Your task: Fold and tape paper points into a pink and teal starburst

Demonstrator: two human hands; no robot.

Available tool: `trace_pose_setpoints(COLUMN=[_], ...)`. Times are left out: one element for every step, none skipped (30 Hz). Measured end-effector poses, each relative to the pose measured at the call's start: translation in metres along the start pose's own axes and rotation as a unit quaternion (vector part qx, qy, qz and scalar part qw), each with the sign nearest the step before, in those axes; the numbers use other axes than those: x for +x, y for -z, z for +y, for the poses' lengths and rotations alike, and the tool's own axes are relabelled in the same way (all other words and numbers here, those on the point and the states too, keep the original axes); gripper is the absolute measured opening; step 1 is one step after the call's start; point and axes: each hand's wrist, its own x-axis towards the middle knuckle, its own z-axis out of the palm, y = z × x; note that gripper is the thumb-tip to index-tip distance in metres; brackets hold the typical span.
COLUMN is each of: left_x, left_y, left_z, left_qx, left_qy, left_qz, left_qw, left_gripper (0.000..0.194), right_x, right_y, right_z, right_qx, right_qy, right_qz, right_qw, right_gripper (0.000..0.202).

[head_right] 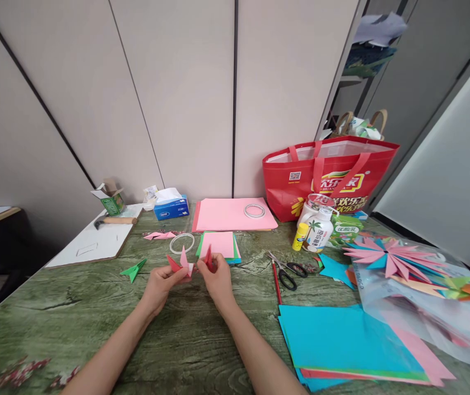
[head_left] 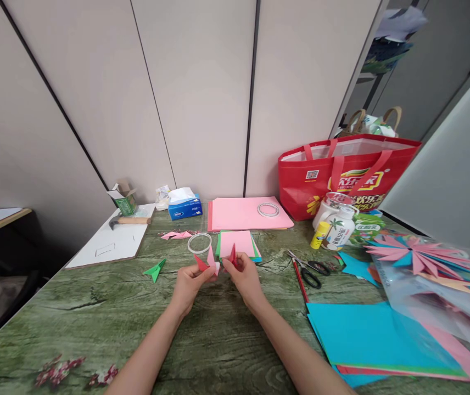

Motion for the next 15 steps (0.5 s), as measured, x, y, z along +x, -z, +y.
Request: trace_pose_setpoints(left_x=[-0.001,-0.001,-0.001,-0.002,-0.002,-0.001,-0.001,-0.001,0.000,0.001,0.001,0.002,0.002,0.003,0.003], left_y=[-0.001,-0.002,-0.003,-0.003,-0.004,-0.004,-0.004,-0.004,-0.003,-0.002,-0.001,0.000,0.000,0.001,0.002], left_z=[0.000,-0.001,-0.002,-0.002,-0.003,-0.004,-0.004,-0.005,-0.005,-0.005,-0.004,-0.004,-0.004,-0.003,-0.003], left_qx=[0.003,0.008,0.014,0.019,0.023,0.025,0.025,0.025,0.024,0.023,0.021,0.018,0.014,0.011,0.008], left_qy=[0.000,0.003,0.006,0.008,0.009,0.008,0.005,0.002,-0.001,-0.002,-0.002,-0.002,-0.002,-0.001,-0.001], left_qz=[-0.001,-0.002,-0.004,-0.004,-0.003,-0.002,0.000,0.002,0.004,0.005,0.004,0.001,-0.003,-0.007,-0.008], left_qw=[1.000,1.000,1.000,1.000,1.000,1.000,1.000,1.000,1.000,1.000,1.000,1.000,1.000,1.000,1.000], left_gripper=[0.019,0.020,0.020,0.020,0.021,0.021,0.020,0.020,0.020,0.019,0.019,0.018,0.018,0.018,0.017], right_x=[0.000,0.000,-0.001,-0.001,-0.002,-0.002,-0.003,-0.004,-0.006,-0.007,-0.007,-0.008,-0.008,-0.009,-0.008], right_y=[0.000,0.000,0.000,0.000,-0.001,-0.002,-0.004,-0.005,-0.007,-0.008,-0.009,-0.009,-0.009,-0.008,-0.007], right_z=[0.003,0.005,0.007,0.009,0.010,0.010,0.009,0.007,0.005,0.002,0.000,-0.002,-0.003,-0.004,-0.004], right_qx=[-0.007,-0.009,-0.007,0.003,0.020,0.047,0.080,0.112,0.138,0.156,0.162,0.156,0.141,0.119,0.092], right_qy=[0.005,0.006,0.000,-0.016,-0.038,-0.063,-0.085,-0.101,-0.110,-0.112,-0.109,-0.105,-0.097,-0.084,-0.067], right_qz=[-0.005,-0.010,-0.014,-0.016,-0.016,-0.018,-0.025,-0.037,-0.054,-0.072,-0.090,-0.106,-0.115,-0.119,-0.118], right_qw=[1.000,1.000,1.000,1.000,0.999,0.997,0.993,0.988,0.983,0.979,0.977,0.976,0.979,0.982,0.986], right_gripper=[0.024,0.024,0.024,0.026,0.028,0.031,0.034,0.036,0.038,0.038,0.037,0.036,0.036,0.035,0.033])
